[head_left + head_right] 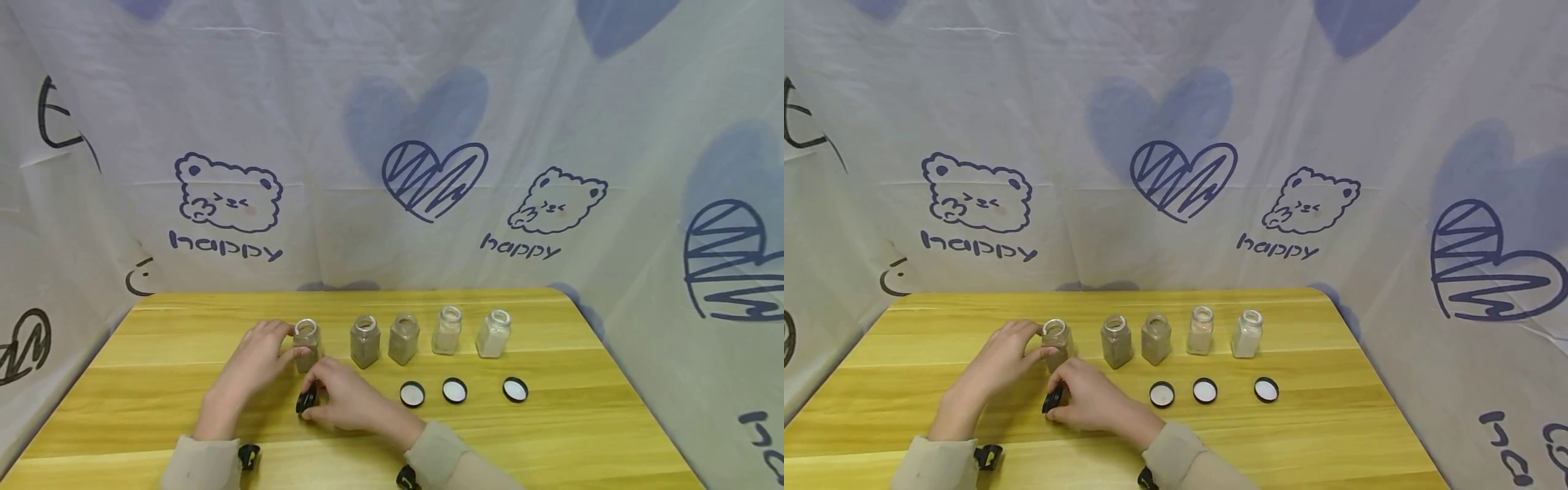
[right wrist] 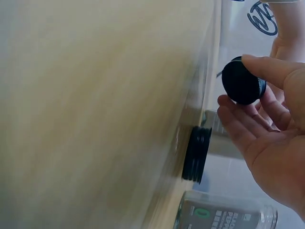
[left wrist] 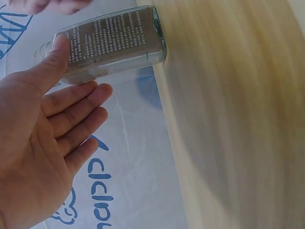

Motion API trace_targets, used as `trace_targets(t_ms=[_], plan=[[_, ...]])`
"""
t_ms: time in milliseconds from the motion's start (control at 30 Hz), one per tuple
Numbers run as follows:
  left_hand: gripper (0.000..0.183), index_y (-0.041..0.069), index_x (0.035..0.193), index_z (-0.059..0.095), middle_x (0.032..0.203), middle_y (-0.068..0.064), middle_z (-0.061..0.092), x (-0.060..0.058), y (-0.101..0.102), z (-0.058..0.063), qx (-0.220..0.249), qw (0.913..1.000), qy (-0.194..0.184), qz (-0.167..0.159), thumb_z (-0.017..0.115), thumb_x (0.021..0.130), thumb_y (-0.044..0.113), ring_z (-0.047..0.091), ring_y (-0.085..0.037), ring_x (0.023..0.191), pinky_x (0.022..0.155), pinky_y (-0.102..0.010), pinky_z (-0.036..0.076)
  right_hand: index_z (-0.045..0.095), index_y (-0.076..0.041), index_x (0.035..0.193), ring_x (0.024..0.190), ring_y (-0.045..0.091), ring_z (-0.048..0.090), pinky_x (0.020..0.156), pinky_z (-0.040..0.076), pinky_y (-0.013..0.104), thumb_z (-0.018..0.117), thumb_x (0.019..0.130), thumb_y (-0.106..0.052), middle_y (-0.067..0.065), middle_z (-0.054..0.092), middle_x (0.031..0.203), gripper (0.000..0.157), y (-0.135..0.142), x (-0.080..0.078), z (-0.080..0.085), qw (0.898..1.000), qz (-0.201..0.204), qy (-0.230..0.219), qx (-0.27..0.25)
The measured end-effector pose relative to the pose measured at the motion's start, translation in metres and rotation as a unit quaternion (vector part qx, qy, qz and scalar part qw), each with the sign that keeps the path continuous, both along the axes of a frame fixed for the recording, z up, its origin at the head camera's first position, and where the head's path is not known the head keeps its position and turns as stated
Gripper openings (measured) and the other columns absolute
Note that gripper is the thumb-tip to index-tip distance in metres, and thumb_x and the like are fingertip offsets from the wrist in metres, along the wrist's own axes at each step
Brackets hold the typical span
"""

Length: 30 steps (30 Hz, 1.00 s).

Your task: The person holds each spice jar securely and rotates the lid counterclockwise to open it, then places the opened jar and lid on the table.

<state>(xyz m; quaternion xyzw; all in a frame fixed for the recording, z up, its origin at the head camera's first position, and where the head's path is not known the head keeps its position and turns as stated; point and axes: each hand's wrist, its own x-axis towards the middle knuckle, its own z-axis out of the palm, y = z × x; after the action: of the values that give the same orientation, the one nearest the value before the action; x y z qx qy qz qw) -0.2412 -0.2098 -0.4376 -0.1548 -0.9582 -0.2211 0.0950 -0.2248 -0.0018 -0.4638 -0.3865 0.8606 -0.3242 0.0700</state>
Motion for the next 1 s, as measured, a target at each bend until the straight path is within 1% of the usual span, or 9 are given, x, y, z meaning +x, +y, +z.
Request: trace_targets(t_ms=[200,400,600,800,1000], plan=[[0.047,-0.006,0.127,0.066,0.130,-0.026,0.066,0.000,0.000,0.000,0.000,1.0000,-0.002,0.000,0.075,0.097,0.030,0.055,-0.047,0.127,0.113,-0.066,0.038,0.066,-0.015,0.114,0.100,0.000,0.057,0.089,0.048,0.014,0.085,0.088,-0.023,-0.008,0.061,0.111,0.032,-0.009,0.000,0.000,0.998,0.016,0.023,0.051],[0.047,-0.005,0.128,0.066,0.132,-0.026,0.065,0.001,0.001,0.001,0.003,0.9999,-0.013,0.003,0.074,0.098,0.031,0.054,-0.047,0.129,0.114,-0.066,0.037,0.067,-0.015,0.118,0.104,0.000,0.058,0.092,0.049,0.015,0.084,0.091,-0.026,-0.007,0.064,0.115,0.034,-0.014,0.001,0.001,0.995,0.018,0.036,0.088],[0.047,-0.006,0.127,0.066,0.131,-0.026,0.065,0.001,0.001,0.002,0.002,0.9999,-0.012,0.003,0.074,0.098,0.031,0.054,-0.047,0.129,0.113,-0.065,0.038,0.070,-0.014,0.121,0.110,0.004,0.059,0.096,0.049,0.017,0.082,0.091,-0.022,-0.004,0.065,0.120,0.033,-0.017,0.001,0.001,0.990,0.030,0.065,0.120],[0.047,-0.006,0.126,0.066,0.130,-0.026,0.066,0.001,0.001,0.002,0.002,1.0000,-0.009,0.002,0.074,0.098,0.031,0.055,-0.047,0.128,0.113,-0.065,0.038,0.069,-0.015,0.123,0.110,0.005,0.059,0.094,0.050,0.018,0.084,0.090,-0.021,-0.004,0.064,0.120,0.037,-0.018,0.001,0.003,0.987,0.033,0.068,0.142],[0.048,-0.006,0.126,0.067,0.130,-0.026,0.066,0.001,0.000,0.001,0.003,1.0000,-0.006,0.002,0.074,0.098,0.032,0.055,-0.047,0.128,0.113,-0.065,0.038,0.069,-0.015,0.125,0.115,0.007,0.059,0.097,0.050,0.019,0.085,0.088,-0.019,-0.004,0.064,0.123,0.041,-0.020,0.001,0.001,0.984,0.032,0.080,0.154]])
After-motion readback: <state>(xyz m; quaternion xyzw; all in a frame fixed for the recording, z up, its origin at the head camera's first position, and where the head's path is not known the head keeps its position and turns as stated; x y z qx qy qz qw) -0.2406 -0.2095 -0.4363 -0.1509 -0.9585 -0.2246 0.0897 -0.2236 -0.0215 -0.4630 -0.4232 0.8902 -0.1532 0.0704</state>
